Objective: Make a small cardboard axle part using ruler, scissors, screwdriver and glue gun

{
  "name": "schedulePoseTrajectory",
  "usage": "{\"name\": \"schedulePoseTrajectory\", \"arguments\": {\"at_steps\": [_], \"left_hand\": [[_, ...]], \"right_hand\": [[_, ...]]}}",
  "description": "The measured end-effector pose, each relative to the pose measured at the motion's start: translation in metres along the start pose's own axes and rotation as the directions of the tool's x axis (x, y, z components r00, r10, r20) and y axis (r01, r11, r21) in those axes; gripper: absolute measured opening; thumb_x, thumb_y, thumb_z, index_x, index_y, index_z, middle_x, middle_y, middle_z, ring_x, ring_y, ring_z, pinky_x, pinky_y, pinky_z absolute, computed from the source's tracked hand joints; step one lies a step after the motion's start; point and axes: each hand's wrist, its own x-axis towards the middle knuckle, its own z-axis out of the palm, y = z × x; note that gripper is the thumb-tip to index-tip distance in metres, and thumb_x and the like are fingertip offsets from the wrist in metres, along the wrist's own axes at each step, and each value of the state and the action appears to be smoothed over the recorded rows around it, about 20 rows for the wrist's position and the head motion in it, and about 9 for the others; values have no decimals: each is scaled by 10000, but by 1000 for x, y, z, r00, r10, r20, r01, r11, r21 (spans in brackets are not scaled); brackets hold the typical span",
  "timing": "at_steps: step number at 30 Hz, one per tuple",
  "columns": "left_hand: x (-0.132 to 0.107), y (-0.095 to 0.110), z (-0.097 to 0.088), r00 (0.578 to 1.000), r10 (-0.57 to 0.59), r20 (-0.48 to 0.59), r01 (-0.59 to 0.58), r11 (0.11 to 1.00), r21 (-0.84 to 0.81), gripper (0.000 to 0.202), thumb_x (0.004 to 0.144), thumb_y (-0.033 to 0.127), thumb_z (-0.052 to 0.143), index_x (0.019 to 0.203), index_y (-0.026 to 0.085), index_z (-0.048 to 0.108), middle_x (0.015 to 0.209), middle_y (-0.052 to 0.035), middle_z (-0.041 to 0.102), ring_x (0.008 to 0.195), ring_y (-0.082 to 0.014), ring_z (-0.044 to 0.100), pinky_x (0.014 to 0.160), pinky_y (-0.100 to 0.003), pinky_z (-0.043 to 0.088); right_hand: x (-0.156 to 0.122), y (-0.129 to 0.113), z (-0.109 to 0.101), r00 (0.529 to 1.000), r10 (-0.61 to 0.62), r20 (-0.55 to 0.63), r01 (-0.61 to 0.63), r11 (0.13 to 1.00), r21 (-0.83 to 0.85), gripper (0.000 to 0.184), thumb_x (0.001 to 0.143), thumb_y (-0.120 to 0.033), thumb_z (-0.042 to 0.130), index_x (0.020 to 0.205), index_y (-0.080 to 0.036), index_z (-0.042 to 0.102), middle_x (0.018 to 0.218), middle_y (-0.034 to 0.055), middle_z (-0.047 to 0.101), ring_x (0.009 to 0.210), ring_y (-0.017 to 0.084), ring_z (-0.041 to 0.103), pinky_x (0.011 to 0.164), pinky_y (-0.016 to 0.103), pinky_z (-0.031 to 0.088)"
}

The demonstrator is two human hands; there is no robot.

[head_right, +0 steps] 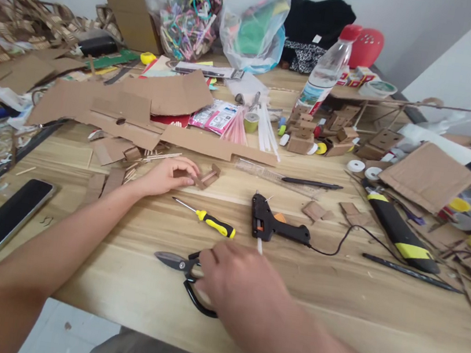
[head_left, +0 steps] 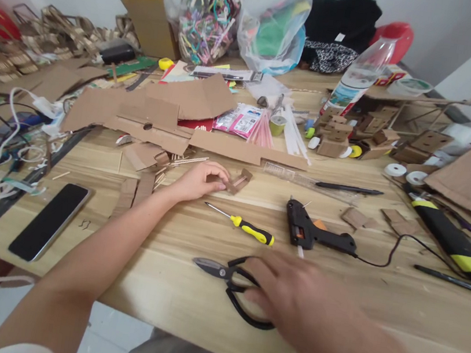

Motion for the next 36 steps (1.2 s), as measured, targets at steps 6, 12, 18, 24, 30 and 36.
{"name": "schedulePoseTrajectory", "arguments": {"at_steps": [6, 12, 18, 24, 30, 36], "left_hand": [[-13, 3, -1, 997, -70, -44, 71, 997, 22, 424, 724, 242, 814, 1131, 201, 701, 1130, -62, 748, 1025, -225, 681, 981, -388, 526], [-22, 27, 23, 969, -128, -210, 170, 966, 196, 599, 665, 315, 895, 1186, 196, 624, 1243, -111, 664, 1074, -279, 651, 986, -439, 522], [-19, 26, 30, 963, -126, -239, 176, 964, 199, 260, 760, 190, 773, 976, 214, 631, 1007, -42, 688, 943, -229, 665, 894, -363, 543], [-18, 16, 14, 970, -130, -206, 154, 982, 108, 235, 778, 130, 674, 998, 213, 676, 963, -23, 729, 915, -203, 681, 912, -350, 540], [-15, 12, 11, 969, -143, -203, 148, 989, 9, 278, 746, 115, 703, 1007, 211, 704, 1037, -43, 771, 938, -198, 707, 931, -346, 546], [-15, 14, 13, 961, -172, -217, 165, 985, -51, 304, 718, 105, 735, 995, 227, 703, 1026, -36, 785, 956, -200, 722, 948, -357, 557]], "right_hand": [[61, 68, -36, 889, 447, 96, -454, 888, 67, 142, 930, -208, 610, 1032, -206, 709, 741, 21, 749, 681, 194, 699, 617, 275, 460], [99, 89, -20, 871, 471, 135, -486, 868, 103, 313, 873, -100, 603, 1159, -144, 722, 982, 93, 812, 904, 217, 754, 771, 277, 538], [100, 79, -17, 870, 462, 173, -482, 870, 101, 320, 883, -94, 562, 1116, -166, 770, 971, 92, 816, 912, 231, 760, 778, 278, 537], [95, 75, -18, 860, 470, 198, -495, 862, 106, 355, 906, -72, 516, 1134, -148, 776, 1014, 105, 812, 907, 212, 756, 816, 274, 529], [94, 74, -15, 845, 488, 219, -518, 850, 102, 310, 923, -123, 547, 1109, -155, 793, 996, 120, 811, 896, 239, 746, 807, 297, 519], [96, 69, -13, 847, 478, 231, -509, 855, 98, 295, 928, -149, 558, 1056, -207, 818, 1019, 102, 815, 928, 248, 745, 785, 291, 509]]}}
